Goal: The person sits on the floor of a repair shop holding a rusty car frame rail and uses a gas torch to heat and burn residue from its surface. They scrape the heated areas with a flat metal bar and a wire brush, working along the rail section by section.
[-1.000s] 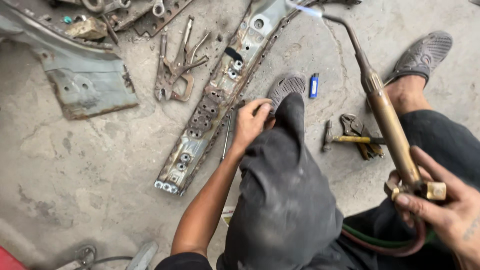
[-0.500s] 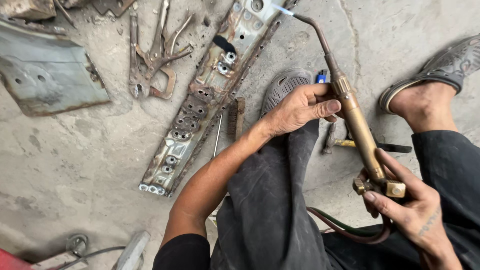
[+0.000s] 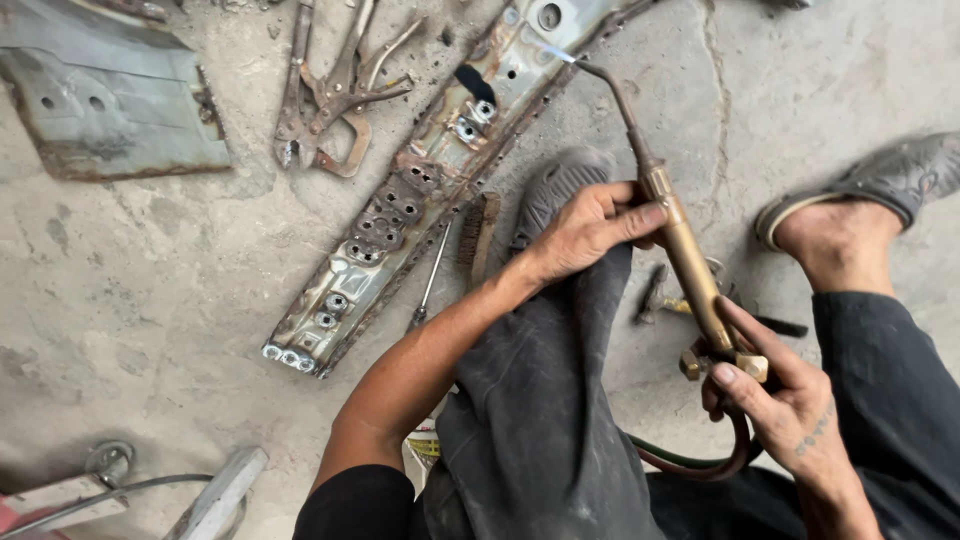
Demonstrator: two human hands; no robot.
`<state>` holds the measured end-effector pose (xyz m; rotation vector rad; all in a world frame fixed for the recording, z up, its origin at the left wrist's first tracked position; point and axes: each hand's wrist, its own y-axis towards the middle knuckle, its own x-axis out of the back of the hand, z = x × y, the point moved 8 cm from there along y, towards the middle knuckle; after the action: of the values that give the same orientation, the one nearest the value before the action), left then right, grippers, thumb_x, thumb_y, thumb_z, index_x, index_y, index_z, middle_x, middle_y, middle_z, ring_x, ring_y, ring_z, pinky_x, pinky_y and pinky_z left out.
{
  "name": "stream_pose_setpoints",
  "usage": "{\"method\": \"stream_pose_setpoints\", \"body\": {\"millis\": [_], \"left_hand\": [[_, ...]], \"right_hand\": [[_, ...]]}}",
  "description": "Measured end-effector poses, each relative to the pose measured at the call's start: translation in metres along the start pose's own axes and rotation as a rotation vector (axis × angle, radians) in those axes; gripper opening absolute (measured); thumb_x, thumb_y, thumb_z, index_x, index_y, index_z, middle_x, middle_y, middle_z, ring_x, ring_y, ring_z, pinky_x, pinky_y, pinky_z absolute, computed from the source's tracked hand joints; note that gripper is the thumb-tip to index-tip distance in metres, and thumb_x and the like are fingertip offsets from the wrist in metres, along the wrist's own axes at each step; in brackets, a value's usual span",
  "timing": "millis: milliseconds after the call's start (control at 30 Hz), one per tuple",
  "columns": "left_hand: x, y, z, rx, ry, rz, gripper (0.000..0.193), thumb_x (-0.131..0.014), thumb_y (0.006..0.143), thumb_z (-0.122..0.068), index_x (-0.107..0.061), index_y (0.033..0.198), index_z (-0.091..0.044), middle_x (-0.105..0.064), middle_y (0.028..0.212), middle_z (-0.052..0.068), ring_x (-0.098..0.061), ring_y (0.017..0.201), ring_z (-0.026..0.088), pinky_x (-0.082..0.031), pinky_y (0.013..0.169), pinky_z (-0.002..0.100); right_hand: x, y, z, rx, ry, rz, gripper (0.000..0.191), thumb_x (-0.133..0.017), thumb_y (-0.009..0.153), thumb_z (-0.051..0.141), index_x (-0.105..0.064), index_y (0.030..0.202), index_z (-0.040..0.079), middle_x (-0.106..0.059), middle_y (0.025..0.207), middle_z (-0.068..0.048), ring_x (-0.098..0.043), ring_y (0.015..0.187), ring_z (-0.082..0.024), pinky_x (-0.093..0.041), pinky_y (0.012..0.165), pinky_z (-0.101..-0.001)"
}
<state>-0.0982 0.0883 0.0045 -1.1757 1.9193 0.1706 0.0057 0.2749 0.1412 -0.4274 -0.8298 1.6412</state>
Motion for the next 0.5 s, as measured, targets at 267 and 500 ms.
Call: {"method": "stream_pose_setpoints", "body": {"millis": [267,500], "left_hand": [[-0.006,0.01,-0.004,-0.001,-0.037,0.025,0.043,-0.074,0.096,-0.041,-0.068,0.108,0.0,-0.073,0.096,0.009,-0.073,0.084,0.017,-0.061,0.079,0.032],[-0.017,0.012,-0.018,-0.012,0.02,0.052,0.047,-0.073,0.096,-0.044,-0.068,0.109,0.001,-0.074,0.096,0.011,-0.073,0.084,0.016,-0.062,0.078,0.032]], "right_hand": [[-0.009,-0.005,0.008,-0.016,0.044,0.05,0.072,-0.068,0.087,0.011,-0.045,0.154,0.001,-0.07,0.104,-0.014,-0.069,0.069,-0.018,-0.059,0.056,-0.0334],[-0.016,-0.008,0.02,0.048,0.08,0.087,0.072,-0.065,0.09,0.01,-0.041,0.157,0.001,-0.067,0.113,-0.014,-0.066,0.069,-0.016,-0.058,0.057,-0.0308]]}}
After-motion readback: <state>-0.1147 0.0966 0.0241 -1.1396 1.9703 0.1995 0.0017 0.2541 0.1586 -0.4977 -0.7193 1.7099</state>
